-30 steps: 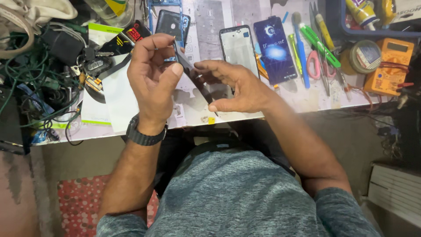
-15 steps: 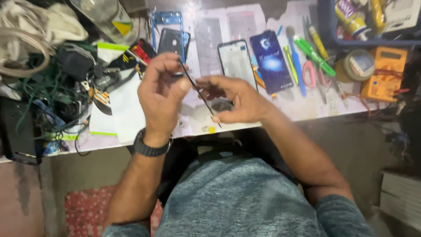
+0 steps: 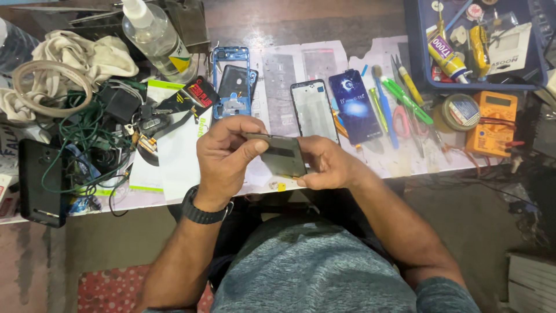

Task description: The person handles a smartphone screen assembly, peels a protective film from its surface, and then applies double-sided adhesive tape along the edges of the screen. The person works at a cluttered workbench with various tools and phone parts visible.

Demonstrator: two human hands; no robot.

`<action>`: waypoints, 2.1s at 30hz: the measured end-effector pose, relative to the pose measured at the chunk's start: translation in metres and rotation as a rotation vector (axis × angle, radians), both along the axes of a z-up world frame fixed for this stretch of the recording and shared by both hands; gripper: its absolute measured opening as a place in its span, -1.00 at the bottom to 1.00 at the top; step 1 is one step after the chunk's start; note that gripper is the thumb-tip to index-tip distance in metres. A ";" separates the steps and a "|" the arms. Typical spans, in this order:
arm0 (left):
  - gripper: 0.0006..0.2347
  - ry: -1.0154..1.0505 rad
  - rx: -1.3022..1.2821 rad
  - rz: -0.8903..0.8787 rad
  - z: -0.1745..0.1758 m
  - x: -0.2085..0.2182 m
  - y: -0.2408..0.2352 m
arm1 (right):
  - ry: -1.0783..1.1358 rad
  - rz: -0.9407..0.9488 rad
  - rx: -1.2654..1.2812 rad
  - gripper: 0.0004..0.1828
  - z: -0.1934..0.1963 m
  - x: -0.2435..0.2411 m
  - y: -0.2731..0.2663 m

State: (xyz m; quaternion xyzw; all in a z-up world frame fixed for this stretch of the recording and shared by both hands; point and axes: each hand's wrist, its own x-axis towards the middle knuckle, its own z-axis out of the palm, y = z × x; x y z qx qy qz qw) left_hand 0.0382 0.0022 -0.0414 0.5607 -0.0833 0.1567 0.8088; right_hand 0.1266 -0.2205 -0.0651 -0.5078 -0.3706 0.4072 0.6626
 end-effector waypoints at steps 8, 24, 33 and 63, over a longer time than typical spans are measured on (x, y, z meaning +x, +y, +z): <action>-0.82 -0.046 0.137 0.068 0.004 -0.007 -0.006 | -0.587 -0.408 0.071 -0.63 0.030 -0.016 0.004; -0.86 -0.147 0.334 0.122 0.019 -0.009 -0.014 | -0.631 -0.592 0.086 -0.79 0.033 -0.022 0.004; -0.73 -0.092 0.426 0.067 0.012 -0.005 -0.009 | -0.512 -0.640 0.140 -0.86 0.034 -0.024 0.003; -0.34 0.081 0.238 -0.397 -0.021 0.004 -0.011 | -0.970 -0.822 0.204 -0.57 0.028 -0.010 0.003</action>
